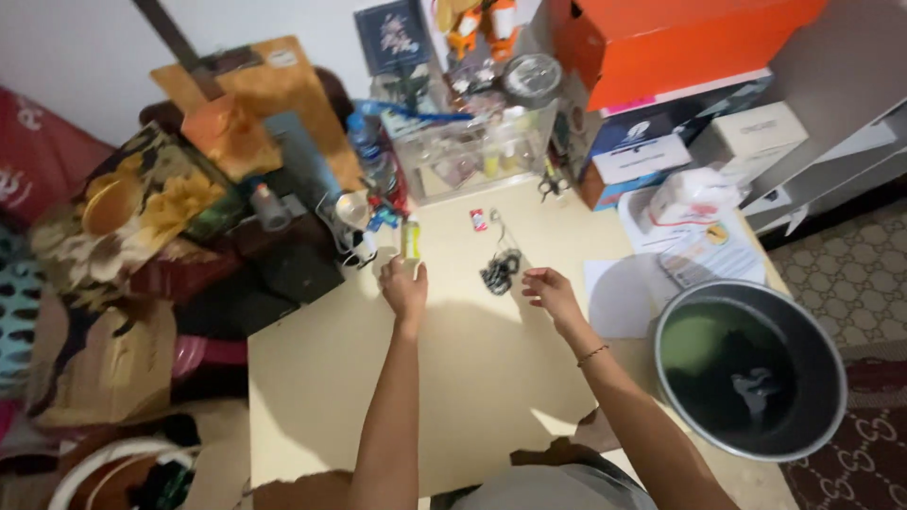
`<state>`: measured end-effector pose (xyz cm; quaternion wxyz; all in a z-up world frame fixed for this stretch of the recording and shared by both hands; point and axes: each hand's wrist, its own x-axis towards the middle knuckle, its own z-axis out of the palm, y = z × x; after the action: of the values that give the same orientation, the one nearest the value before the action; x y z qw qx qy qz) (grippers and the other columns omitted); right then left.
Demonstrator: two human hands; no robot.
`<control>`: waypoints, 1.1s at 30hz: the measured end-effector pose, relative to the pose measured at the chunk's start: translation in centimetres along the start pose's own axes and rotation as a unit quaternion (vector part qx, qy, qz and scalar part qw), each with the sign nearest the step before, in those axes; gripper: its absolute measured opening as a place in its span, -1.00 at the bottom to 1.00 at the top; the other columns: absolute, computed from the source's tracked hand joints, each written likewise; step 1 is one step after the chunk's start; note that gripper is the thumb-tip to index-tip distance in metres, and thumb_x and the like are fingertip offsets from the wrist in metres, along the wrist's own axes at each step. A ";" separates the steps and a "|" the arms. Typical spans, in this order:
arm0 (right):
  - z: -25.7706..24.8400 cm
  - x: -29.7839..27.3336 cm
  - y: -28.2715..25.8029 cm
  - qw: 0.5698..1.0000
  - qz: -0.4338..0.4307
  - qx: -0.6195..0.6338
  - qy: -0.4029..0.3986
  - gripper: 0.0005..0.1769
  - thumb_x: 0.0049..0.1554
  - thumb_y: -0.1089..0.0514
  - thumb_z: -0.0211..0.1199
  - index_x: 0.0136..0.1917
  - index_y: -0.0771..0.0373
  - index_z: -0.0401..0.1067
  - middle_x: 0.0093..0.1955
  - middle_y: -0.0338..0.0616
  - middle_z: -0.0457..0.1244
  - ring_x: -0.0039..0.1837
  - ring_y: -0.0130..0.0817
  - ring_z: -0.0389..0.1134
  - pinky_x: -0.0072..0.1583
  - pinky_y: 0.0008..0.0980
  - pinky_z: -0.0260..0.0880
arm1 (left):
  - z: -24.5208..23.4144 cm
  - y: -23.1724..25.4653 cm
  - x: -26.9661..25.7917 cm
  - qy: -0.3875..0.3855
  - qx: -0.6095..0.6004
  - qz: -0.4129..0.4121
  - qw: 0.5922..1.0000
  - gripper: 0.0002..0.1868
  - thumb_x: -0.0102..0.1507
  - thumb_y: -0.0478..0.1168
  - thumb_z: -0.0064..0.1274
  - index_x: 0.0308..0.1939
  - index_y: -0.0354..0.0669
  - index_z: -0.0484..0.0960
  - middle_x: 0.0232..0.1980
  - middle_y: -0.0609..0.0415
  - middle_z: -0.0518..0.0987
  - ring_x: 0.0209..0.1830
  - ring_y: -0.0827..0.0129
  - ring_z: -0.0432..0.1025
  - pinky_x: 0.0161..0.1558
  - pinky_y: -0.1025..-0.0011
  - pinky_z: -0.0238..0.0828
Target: Moving laptop, documents, a diorama, and other small items from a desk and placing them on a bed or in a bag.
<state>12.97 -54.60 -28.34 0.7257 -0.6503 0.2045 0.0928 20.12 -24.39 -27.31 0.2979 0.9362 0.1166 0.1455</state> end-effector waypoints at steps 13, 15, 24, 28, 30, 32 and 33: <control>1.0 4.5 -3.1 0.999 -0.001 0.028 -0.032 -0.86 0.21 0.16 0.22 0.05 0.16 0.47 -0.08 -0.29 0.39 -0.08 -0.45 0.40 -0.05 -0.42 0.36 | 7.1 -2.9 2.9 -0.069 0.010 -0.036 0.997 -0.58 0.12 -0.22 0.19 -0.02 -0.42 0.55 0.03 -0.34 0.48 -0.02 -0.20 0.47 0.07 0.05 0.46; 1.1 6.6 -1.8 0.999 0.000 0.031 -0.036 -0.86 0.20 0.17 0.22 0.05 0.16 0.45 -0.08 -0.30 0.39 -0.11 -0.45 0.41 -0.07 -0.42 0.34 | 9.4 -5.6 2.6 -0.085 -0.020 -0.028 0.996 -0.62 0.14 -0.28 0.15 -0.01 -0.44 0.54 0.06 -0.37 0.44 -0.07 -0.23 0.47 0.00 0.04 0.48; 5.8 13.4 -0.9 0.967 -0.145 -0.210 0.021 -0.73 0.17 0.13 0.29 0.08 0.31 0.57 -0.18 -0.22 0.41 -0.18 -0.42 0.42 -0.10 -0.42 0.41 | 1.6 3.9 -5.2 -0.170 -0.303 -0.270 0.898 -0.49 0.28 -0.18 0.08 0.34 0.02 0.46 -0.10 0.10 0.58 -0.30 0.46 0.38 -0.31 0.43 0.34; 9.9 9.4 -7.3 0.970 -0.048 -0.185 -0.153 -0.54 0.29 -0.14 0.21 0.24 0.23 0.54 -0.09 -0.19 0.36 -0.10 -0.40 0.36 -0.06 -0.40 0.43 | 5.6 0.7 -7.6 -0.150 -0.593 -0.229 0.757 -0.56 0.30 -0.25 0.16 0.27 -0.07 0.50 0.01 0.23 0.61 -0.17 0.60 0.36 -0.21 0.56 0.29; 11.5 7.0 -9.0 0.950 -0.004 -0.189 -0.247 -0.44 0.35 -0.27 0.09 0.31 0.16 0.54 -0.09 -0.15 0.31 -0.08 -0.39 0.28 -0.06 -0.38 0.41 | 4.5 1.8 -7.7 -0.145 -0.566 -0.241 0.775 -0.55 0.29 -0.26 0.17 0.26 -0.03 0.49 -0.03 0.26 0.59 -0.26 0.54 0.29 -0.26 0.53 0.28; 12.7 5.8 -7.7 0.885 -0.223 -0.171 -0.370 -0.42 0.14 -0.15 0.39 0.26 0.28 0.47 0.00 -0.10 0.37 0.09 -0.33 0.37 0.11 -0.37 0.42 | 1.1 4.6 -7.3 -0.143 -0.418 -0.155 0.884 -0.64 0.27 -0.28 0.21 0.14 -0.16 0.56 -0.02 0.21 0.57 -0.10 0.54 0.44 -0.13 0.51 0.43; 12.8 6.0 -6.5 0.885 -0.223 -0.171 -0.371 -0.42 0.14 -0.15 0.39 0.26 0.28 0.47 0.00 -0.10 0.37 0.09 -0.33 0.37 0.11 -0.37 0.42 | 1.5 3.9 -7.4 -0.142 -0.418 -0.156 0.884 -0.64 0.27 -0.28 0.21 0.14 -0.16 0.56 -0.02 0.21 0.57 -0.10 0.54 0.44 -0.13 0.51 0.43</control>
<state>23.20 -43.72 -24.02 0.6273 -0.7110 -0.2492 0.1972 14.27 -30.50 -27.67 0.6939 0.7052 0.1460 -0.0019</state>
